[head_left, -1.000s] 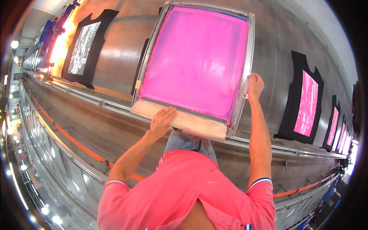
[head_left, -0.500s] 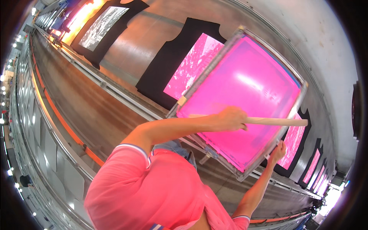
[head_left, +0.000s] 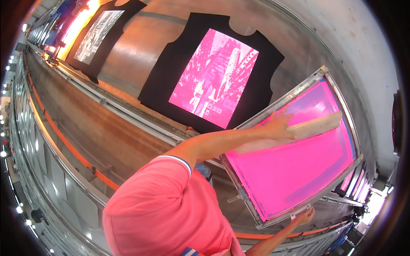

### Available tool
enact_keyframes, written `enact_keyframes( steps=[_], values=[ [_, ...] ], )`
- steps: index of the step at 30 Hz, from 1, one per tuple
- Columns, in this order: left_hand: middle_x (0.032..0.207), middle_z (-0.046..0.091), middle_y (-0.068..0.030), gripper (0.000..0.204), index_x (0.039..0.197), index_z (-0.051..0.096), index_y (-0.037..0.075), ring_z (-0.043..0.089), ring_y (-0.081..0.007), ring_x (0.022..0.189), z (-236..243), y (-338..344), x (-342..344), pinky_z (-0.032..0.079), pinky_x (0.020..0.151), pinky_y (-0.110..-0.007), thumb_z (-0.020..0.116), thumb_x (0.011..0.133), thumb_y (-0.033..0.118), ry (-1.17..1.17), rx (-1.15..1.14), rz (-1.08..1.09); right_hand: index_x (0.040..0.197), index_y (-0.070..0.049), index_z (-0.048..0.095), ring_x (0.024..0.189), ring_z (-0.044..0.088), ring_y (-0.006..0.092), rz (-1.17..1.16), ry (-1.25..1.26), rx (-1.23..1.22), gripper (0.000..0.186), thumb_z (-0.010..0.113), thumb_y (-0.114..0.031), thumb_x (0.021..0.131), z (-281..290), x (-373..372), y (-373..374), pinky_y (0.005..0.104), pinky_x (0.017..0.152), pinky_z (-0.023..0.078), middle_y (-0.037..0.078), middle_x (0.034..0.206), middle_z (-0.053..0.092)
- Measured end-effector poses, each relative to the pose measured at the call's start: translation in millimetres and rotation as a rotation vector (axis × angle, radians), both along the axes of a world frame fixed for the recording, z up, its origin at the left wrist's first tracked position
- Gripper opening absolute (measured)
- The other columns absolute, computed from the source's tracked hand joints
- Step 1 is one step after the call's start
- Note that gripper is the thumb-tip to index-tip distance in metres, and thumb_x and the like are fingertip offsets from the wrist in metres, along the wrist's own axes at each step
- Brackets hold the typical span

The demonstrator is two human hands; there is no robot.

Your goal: The person pours pink ink onto a screen printing frame and uses a squeegee to spread the ink across the mesh. They then pull the squeegee down over a black t-shirt on a conveyor belt to print a design. The person repeats this process on subsequent shirts moving along the line.

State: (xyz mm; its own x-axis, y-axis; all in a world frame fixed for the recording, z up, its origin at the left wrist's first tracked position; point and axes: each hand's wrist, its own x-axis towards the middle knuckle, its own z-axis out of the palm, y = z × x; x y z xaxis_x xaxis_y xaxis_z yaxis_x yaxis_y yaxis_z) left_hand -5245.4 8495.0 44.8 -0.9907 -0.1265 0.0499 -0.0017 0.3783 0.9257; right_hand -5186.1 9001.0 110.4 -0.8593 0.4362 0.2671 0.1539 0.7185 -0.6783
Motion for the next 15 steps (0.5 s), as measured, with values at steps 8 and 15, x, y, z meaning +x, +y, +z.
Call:
enact_keyframes(
  steps=[8,15],
  values=[
    [0.139,0.052,-0.0316,0.109,0.155,0.020,-0.006,0.002,-0.0378,0.154,-16.7,-8.5,-23.4,0.010,0.117,-0.068,0.076,0.080,0.051,-0.142,0.307,-0.116,0.125,0.005,0.063,0.107,0.063,0.0299,-0.121,-0.062,0.042,0.043,0.057,-0.031,0.102,-16.8,54.9,23.6,0.0401,0.089,0.051,0.020,0.121,0.065],
    [0.138,0.053,-0.0294,0.106,0.155,0.023,-0.006,0.014,-0.0386,0.152,-22.0,-13.7,-38.4,0.023,0.118,-0.054,0.075,0.080,0.049,-0.202,0.269,-0.131,0.120,0.007,0.063,0.097,0.062,0.0260,-0.285,-0.009,0.059,0.040,0.057,-0.028,0.102,-37.2,95.0,15.6,0.0423,0.081,0.050,0.018,0.113,0.065]
  ],
)
